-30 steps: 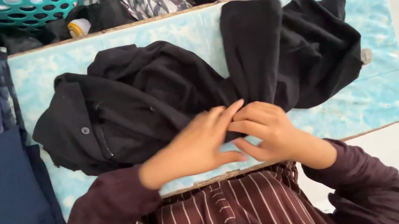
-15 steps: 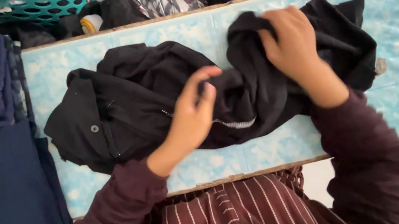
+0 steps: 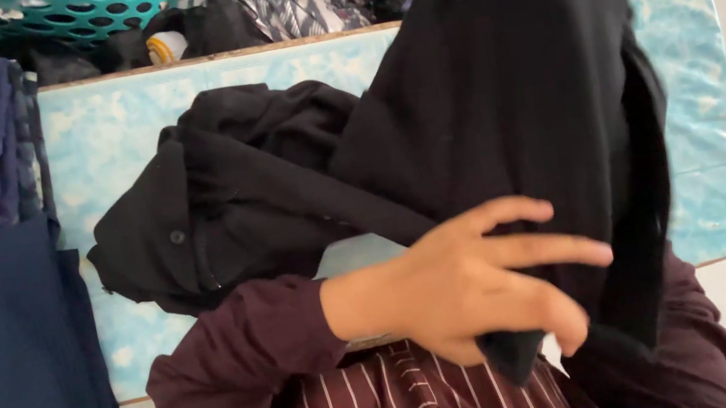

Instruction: Folding a white shirt and a black shirt on a flat surface.

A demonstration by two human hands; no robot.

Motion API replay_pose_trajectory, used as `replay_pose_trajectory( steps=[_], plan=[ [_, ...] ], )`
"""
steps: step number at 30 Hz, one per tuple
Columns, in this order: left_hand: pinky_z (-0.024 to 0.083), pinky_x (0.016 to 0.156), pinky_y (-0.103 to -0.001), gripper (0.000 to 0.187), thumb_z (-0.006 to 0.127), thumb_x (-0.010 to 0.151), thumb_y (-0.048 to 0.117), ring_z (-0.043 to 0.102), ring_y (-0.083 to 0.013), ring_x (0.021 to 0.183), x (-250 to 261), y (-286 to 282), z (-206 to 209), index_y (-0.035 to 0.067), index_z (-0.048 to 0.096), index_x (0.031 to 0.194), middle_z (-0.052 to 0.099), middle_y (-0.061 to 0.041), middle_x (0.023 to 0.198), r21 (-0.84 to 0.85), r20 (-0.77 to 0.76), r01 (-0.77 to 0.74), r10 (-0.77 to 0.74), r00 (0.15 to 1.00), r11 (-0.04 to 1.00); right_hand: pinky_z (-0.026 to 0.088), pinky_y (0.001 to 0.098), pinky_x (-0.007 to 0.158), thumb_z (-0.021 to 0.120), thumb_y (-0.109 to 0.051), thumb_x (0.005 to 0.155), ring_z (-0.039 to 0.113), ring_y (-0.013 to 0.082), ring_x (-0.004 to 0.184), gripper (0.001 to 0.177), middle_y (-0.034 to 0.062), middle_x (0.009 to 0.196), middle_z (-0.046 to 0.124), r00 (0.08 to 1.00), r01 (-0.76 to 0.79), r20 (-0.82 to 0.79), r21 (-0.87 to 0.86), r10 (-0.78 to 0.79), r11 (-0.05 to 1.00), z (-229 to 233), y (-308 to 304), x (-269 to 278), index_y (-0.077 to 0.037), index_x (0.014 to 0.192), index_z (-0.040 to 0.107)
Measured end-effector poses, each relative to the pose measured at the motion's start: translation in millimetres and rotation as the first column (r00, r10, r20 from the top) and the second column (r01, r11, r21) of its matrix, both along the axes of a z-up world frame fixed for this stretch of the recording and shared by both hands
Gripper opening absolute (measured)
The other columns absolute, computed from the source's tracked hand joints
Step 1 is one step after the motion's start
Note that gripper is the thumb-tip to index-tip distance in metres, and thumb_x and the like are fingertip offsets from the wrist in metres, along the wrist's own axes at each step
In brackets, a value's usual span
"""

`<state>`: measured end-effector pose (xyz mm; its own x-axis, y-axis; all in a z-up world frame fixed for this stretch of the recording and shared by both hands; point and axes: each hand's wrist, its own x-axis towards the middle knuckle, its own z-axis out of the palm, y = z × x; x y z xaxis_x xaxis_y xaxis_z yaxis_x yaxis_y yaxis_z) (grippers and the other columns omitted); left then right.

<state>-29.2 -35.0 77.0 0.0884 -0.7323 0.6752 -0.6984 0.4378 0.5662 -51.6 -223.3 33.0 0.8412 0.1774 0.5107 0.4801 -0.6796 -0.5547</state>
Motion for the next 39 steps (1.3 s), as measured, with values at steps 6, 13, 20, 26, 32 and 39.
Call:
replay_pose_trajectory(
  steps=[6, 13, 20, 26, 32, 39],
  plan=[
    [0.042, 0.118, -0.043, 0.041, 0.071, 0.08, 0.015, 0.053, -0.0252, 0.144, 14, 17, 5, 0.016, 0.065, 0.121, 0.064, 0.005, 0.134, -0.004, -0.118, -0.106, 0.104, 0.988, 0.994, 0.045, 0.0426, 0.11, 0.066, -0.009, 0.09, 0.059, 0.0336, 0.13, 0.048, 0.0178, 0.137, 0.062, 0.991, -0.045, -0.131, -0.053, 0.037, 0.998, 9, -3, -1, 0.002, 0.136, 0.056],
    [0.048, 0.088, -0.022, 0.026, 0.048, 0.11, -0.003, 0.061, -0.01, 0.1, 28, 37, 12, 0.007, 0.06, 0.132, 0.066, -0.011, 0.125, 0.091, -0.823, -0.427, 0.31, 0.476, 0.899, 0.043, 0.04, 0.116, 0.073, -0.013, 0.095, 0.057, 0.0282, 0.136, 0.047, 0.013, 0.141, 0.063, 0.956, -0.113, -0.285, -0.125, 0.073, 0.986, 22, -34, -12, -0.005, 0.14, 0.06],
    [0.056, 0.099, -0.027, 0.039, 0.058, 0.101, -0.002, 0.074, -0.0148, 0.11, 21, 19, 26, 0.014, 0.057, 0.137, 0.072, -0.004, 0.127, 0.246, -0.694, 0.492, -0.203, 0.691, 0.835, 0.045, 0.0372, 0.108, 0.073, -0.021, 0.091, 0.06, 0.0255, 0.124, 0.047, 0.0103, 0.131, 0.066, 0.909, -0.06, -0.416, -0.217, -0.037, 0.974, 50, -32, -7, -0.008, 0.135, 0.062],
    [0.055, 0.103, -0.029, 0.064, 0.06, 0.078, -0.008, 0.066, -0.0241, 0.127, 44, 21, 19, 0.014, 0.057, 0.139, 0.066, -0.005, 0.139, 0.233, -0.321, -0.341, 0.403, 0.857, 0.911, 0.048, 0.0339, 0.099, 0.074, -0.029, 0.086, 0.064, 0.0224, 0.111, 0.047, 0.0071, 0.119, 0.07, 0.798, -0.04, -0.584, -0.299, -0.149, 0.953, 55, -35, -18, -0.01, 0.129, 0.065],
    [0.06, 0.098, -0.03, 0.07, 0.054, 0.07, -0.014, 0.07, -0.0194, 0.113, 41, 28, 19, 0.018, 0.057, 0.132, 0.067, -0.003, 0.136, 0.15, -0.438, -0.334, 0.366, 0.821, 0.93, 0.049, 0.0368, 0.099, 0.089, -0.036, 0.08, 0.063, 0.0274, 0.116, 0.054, 0.0113, 0.123, 0.069, 0.931, -0.138, -0.36, -0.185, 0.064, 0.973, 69, -22, -51, -0.006, 0.119, 0.065],
    [0.056, 0.062, -0.029, 0.069, 0.07, 0.072, -0.003, 0.069, -0.0211, 0.103, 25, 2, 0, 0.017, 0.059, 0.137, 0.069, 0.0, 0.126, 0.182, 0.048, -0.549, 0.55, 0.834, 0.816, 0.05, 0.0303, 0.084, 0.066, -0.002, 0.083, 0.066, 0.0192, 0.092, 0.026, 0.0113, 0.101, 0.07, 0.96, 0.233, -0.191, 0.125, -0.207, 0.964, 50, -62, -34, 0.001, 0.108, 0.069]
  ],
)
